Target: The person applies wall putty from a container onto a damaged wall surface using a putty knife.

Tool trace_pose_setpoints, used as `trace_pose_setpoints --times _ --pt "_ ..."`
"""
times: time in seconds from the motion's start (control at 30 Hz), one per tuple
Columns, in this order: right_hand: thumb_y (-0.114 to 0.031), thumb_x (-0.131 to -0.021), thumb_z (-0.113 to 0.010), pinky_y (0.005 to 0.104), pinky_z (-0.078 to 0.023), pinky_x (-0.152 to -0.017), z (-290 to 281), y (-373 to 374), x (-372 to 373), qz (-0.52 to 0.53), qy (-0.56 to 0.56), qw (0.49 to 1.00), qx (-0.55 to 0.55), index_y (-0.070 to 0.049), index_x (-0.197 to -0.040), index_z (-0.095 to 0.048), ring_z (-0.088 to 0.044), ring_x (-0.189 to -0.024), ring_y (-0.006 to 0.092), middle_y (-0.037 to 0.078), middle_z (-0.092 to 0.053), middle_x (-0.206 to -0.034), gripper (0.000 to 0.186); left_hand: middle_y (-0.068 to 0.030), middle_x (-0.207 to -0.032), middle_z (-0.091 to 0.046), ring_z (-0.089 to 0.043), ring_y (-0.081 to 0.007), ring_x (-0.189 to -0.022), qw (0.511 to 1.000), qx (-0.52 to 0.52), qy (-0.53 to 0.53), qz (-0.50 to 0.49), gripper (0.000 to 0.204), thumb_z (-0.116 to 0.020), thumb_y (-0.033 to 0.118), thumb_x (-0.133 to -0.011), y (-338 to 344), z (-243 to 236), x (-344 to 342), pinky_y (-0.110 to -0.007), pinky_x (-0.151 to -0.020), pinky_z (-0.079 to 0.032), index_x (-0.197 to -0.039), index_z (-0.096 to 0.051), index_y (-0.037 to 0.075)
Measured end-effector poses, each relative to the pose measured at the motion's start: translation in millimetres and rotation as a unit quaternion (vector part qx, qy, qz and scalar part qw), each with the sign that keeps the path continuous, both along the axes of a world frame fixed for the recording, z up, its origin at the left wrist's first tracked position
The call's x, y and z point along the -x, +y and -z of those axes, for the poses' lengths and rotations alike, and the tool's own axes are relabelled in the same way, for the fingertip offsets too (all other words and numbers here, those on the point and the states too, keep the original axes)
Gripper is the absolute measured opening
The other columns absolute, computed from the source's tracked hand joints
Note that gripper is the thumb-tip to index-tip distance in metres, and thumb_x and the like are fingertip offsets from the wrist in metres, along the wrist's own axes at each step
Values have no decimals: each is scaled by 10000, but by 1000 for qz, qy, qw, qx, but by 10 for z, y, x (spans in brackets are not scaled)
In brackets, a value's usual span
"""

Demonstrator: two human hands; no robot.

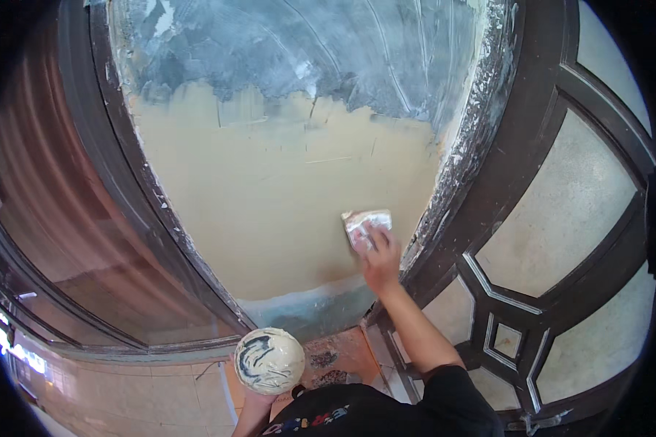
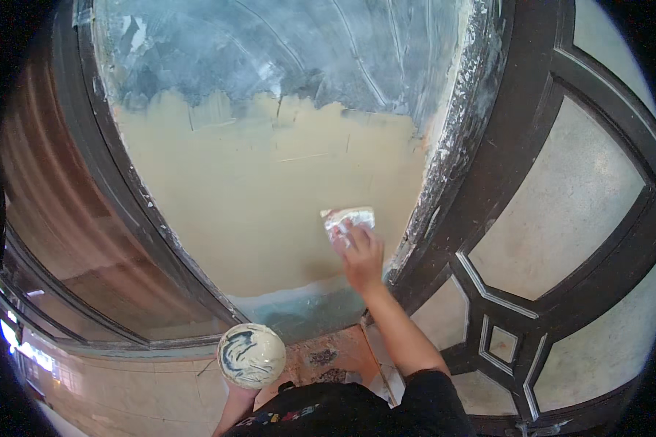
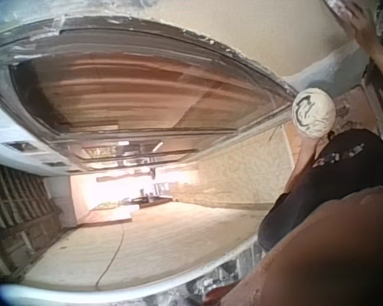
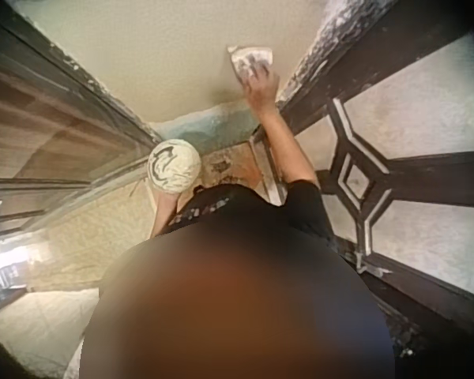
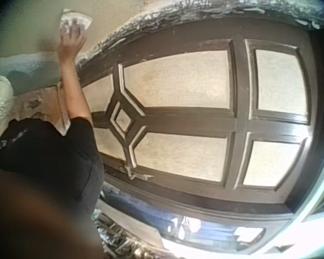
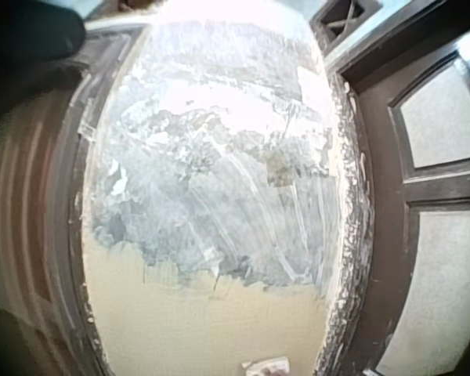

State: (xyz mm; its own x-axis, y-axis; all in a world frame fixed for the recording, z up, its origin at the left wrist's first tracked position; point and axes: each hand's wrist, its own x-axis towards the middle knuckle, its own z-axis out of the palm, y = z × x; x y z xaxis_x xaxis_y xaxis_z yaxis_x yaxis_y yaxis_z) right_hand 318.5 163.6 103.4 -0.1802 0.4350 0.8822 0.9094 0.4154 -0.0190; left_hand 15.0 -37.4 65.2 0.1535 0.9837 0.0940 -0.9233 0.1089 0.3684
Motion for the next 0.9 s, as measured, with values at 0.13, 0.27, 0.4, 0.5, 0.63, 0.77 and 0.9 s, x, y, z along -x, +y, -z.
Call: trace_pose_setpoints --times 0.13,0.27,0.4,0.5,0.63,0.77,0.9 --pt "-62 -775 -626 461 -391 -978 -1272 176 22 44 6 995 -84 -160 -1235 -643 -472 -1189 363 81 -528 -1374 471 -126 -1440 -463 -477 -370 -1277 973 -49 222 -41 771 -291 689 -929 -60 354 253 -546 -1076 -376 -1405 -433 98" --pt "-80 -753 -648 468 -385 -945 -1583 317 175 43 12 995 -91 -223 -1221 -647 -484 -1164 340 45 -534 -1357 490 -130 -1426 -475 -478 -357 -1276 948 -24 312 -51 766 -243 685 -939 7 570 324 -532 -1080 -377 -1408 -423 106" --pt "-101 -754 -661 455 -390 -975 -217 147 152 91 6 995 30 -251 -1232 -644 -482 -1166 330 28 -538 -1351 502 -96 -1445 -439 -448 -259 -1312 998 39 -3 42 531 -360 440 -1006 27 480 375 -455 -1089 -383 -1427 -365 117" --pt "-121 -751 -670 461 -394 -960 104 -96 96 49 -4 997 60 -233 -1215 -654 -481 -1168 335 30 -532 -1360 478 -92 -1405 -483 -482 -255 -1279 946 -42 318 -56 579 -576 341 -925 -35 592 473 -429 -1079 -392 -1417 -377 111" --pt "-130 -790 -665 462 -388 -947 -911 44 153 79 -6 996 -35 -236 -1190 -670 -491 -1138 337 39 -540 -1350 414 -83 -1341 -544 -543 -241 -1197 969 26 242 -34 799 -812 249 -734 19 195 383 -400 -1049 -412 -1398 -394 99" --pt "-99 -765 -655 471 -381 -946 -1965 255 398 63 -5 986 -153 -220 -1175 -677 -483 -1147 332 32 -521 -1371 428 -77 -1349 -541 -542 -264 -1196 971 -9 239 -20 673 -602 481 -880 66 198 361 -440 -1050 -410 -1400 -395 107" --pt "-43 -733 -618 516 -356 -985 -1041 403 611 71 16 997 -20 -166 -1186 -655 -442 -1194 378 85 -481 -1406 471 -80 -1384 -515 -508 -292 -1237 994 83 22 67 695 -267 653 -957 138 566 530 -489 -1057 -399 -1398 -421 140"
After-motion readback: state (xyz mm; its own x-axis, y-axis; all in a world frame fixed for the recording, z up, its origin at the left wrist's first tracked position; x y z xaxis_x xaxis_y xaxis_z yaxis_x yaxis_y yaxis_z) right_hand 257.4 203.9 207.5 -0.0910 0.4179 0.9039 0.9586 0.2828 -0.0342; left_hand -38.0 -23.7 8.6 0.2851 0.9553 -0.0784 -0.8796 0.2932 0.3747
